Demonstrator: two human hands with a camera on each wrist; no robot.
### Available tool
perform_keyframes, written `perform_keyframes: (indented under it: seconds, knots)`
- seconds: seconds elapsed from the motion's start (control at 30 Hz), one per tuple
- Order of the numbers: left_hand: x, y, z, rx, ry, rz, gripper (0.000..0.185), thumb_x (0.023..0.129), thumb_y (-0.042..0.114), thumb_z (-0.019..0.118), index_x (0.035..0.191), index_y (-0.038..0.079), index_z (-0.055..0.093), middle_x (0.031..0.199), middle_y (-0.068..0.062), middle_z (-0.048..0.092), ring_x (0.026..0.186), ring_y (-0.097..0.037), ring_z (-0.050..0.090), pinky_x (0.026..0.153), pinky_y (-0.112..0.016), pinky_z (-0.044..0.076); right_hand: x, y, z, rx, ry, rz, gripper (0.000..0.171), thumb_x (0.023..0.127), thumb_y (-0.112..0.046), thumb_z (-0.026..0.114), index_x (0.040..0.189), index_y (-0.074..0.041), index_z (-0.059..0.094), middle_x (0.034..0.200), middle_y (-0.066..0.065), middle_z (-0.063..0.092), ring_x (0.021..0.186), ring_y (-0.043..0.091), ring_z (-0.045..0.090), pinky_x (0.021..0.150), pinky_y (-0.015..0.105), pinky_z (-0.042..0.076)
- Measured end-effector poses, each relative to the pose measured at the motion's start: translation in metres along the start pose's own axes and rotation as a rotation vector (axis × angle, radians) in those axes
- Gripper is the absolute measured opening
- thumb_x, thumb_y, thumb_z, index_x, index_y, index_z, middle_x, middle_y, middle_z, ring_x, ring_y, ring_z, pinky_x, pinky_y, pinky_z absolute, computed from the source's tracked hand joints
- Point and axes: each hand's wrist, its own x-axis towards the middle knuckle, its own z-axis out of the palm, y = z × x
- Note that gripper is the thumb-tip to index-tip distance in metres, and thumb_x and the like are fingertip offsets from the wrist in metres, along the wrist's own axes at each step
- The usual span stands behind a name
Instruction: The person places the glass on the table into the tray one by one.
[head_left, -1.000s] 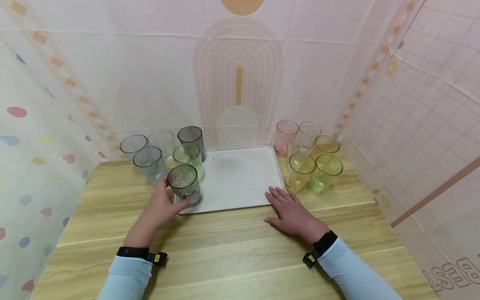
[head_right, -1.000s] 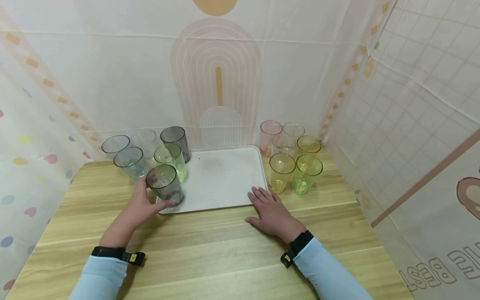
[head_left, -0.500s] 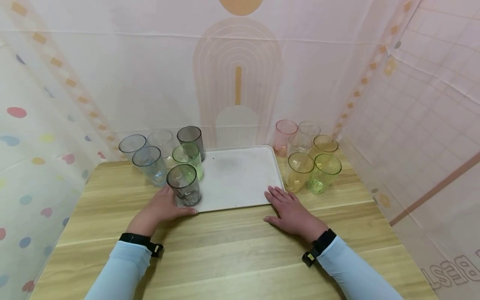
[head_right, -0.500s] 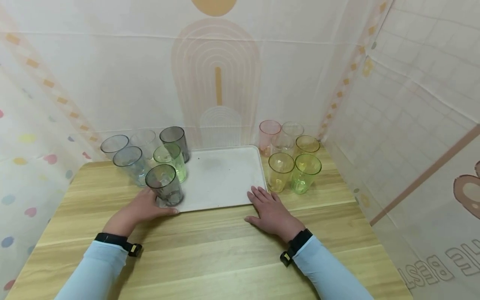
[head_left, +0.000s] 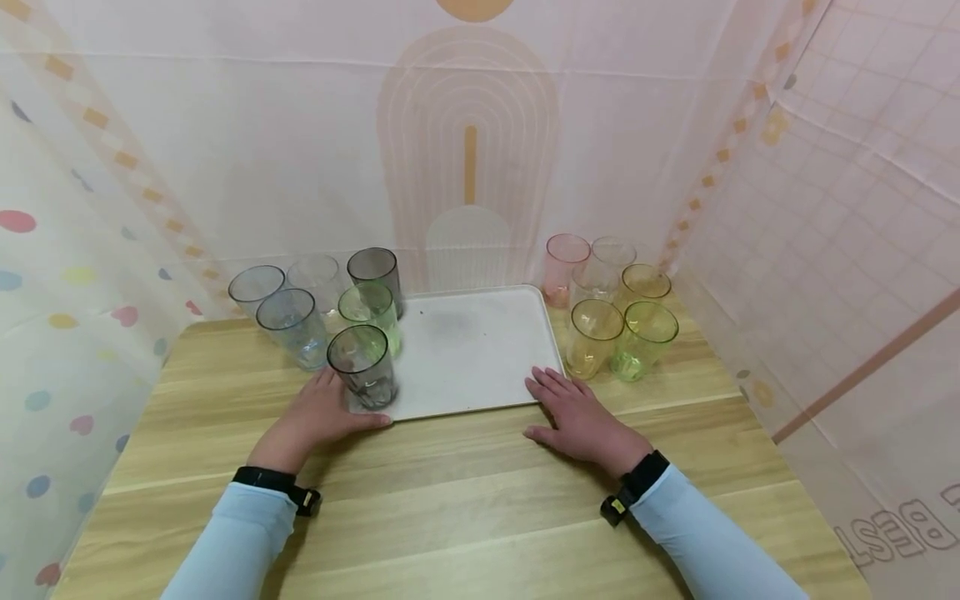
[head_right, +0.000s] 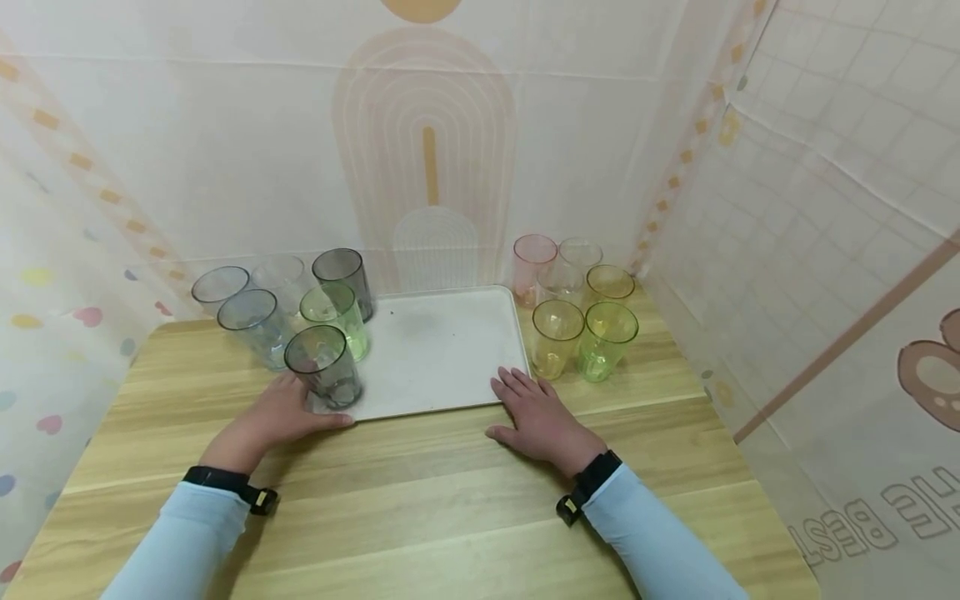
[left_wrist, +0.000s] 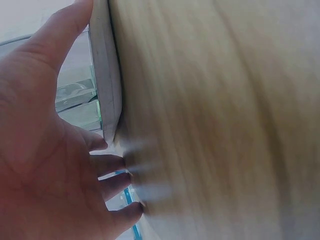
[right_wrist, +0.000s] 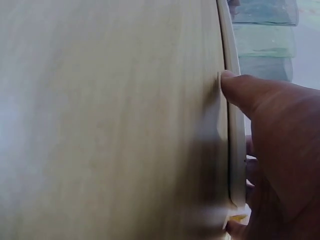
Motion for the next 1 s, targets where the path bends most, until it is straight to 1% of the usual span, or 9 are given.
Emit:
perform_keyframes:
  seconds: [0.2,0.3,0.43,0.5,0.57,0.67,0.8,0.87,1.0]
  knots:
    - [0.0,-0.004,0.004,0.012,0.005,0.0,0.15,0.078,0.086,0.082,0.166,-0.018,0.02,0.171,-0.041,0.025,0.156,-0.063,0.026,0.128,-0.073,0.025,-0.021,0.0,-0.01,0.131,0.149,0.0,0.075,0.107,-0.042,0.074,0.165,-0.002,0.049,0.174,0.017,0.042,0.163,0.041,0.034,0.132,0.064,0.028]
    - [-0.001,-0.003,0.005,0.011,0.006,-0.005,0.151,0.078,0.086,0.081,0.166,-0.019,0.019,0.172,-0.041,0.023,0.156,-0.063,0.024,0.128,-0.074,0.024,-0.042,0.0,-0.021,0.255,0.22,0.088,0.063,0.108,-0.039,0.074,0.157,-0.003,0.058,0.159,0.018,0.06,0.151,0.04,0.052,0.126,0.062,0.041]
    - [0.0,-0.002,0.005,0.013,0.007,-0.012,0.152,0.078,0.087,0.081,0.166,-0.019,0.018,0.173,-0.041,0.021,0.157,-0.063,0.023,0.128,-0.074,0.023,-0.066,0.013,-0.037,0.399,0.323,0.246,0.037,0.11,-0.034,0.073,0.132,-0.005,0.074,0.119,0.009,0.079,0.113,0.032,0.074,0.099,0.052,0.063]
    - [0.0,-0.002,0.004,0.016,0.007,-0.016,0.153,0.077,0.088,0.08,0.166,-0.02,0.017,0.172,-0.042,0.021,0.157,-0.063,0.024,0.128,-0.075,0.024,-0.075,0.026,-0.044,0.43,0.402,0.331,0.03,0.11,-0.034,0.073,0.117,-0.005,0.076,0.101,0.006,0.077,0.094,0.027,0.073,0.081,0.042,0.065]
    - [-0.001,-0.002,0.004,0.017,0.009,-0.022,0.154,0.077,0.089,0.079,0.165,-0.02,0.018,0.172,-0.042,0.022,0.156,-0.064,0.024,0.127,-0.076,0.025,-0.08,0.041,-0.05,0.441,0.498,0.419,0.033,0.108,-0.038,0.075,0.111,-0.004,0.073,0.095,0.008,0.073,0.086,0.025,0.067,0.071,0.034,0.06]
    - [-0.001,-0.002,0.002,0.02,0.012,-0.025,0.153,0.077,0.09,0.079,0.165,-0.021,0.019,0.171,-0.042,0.024,0.155,-0.064,0.026,0.126,-0.076,0.026,-0.08,0.063,-0.058,0.536,0.611,0.498,0.052,0.106,-0.042,0.078,0.13,0.001,0.061,0.115,0.018,0.065,0.102,0.029,0.062,0.083,0.032,0.057]
    - [-0.002,-0.002,0.002,0.021,0.009,-0.024,0.152,0.077,0.089,0.079,0.164,-0.021,0.02,0.17,-0.043,0.023,0.156,-0.064,0.025,0.127,-0.076,0.025,-0.07,0.088,-0.063,0.718,0.643,0.448,0.086,0.105,-0.033,0.08,0.166,-0.002,0.026,0.156,0.026,0.04,0.143,0.041,0.043,0.118,0.054,0.044]
    - [-0.002,-0.002,0.002,0.018,0.003,-0.027,0.152,0.077,0.089,0.079,0.165,-0.021,0.021,0.171,-0.043,0.023,0.156,-0.064,0.024,0.127,-0.076,0.024,-0.065,0.095,-0.064,0.785,0.627,0.402,0.095,0.106,-0.026,0.079,0.172,-0.006,0.013,0.167,0.026,0.031,0.155,0.043,0.033,0.127,0.062,0.034]
    - [-0.003,-0.001,0.003,0.003,-0.002,-0.027,0.15,0.078,0.088,0.08,0.166,-0.019,0.02,0.172,-0.041,0.021,0.157,-0.064,0.022,0.128,-0.075,0.022,-0.055,0.099,-0.067,0.843,0.6,0.356,0.104,0.105,-0.021,0.081,0.176,-0.01,0.006,0.173,0.025,0.031,0.163,0.041,0.026,0.134,0.061,0.023]
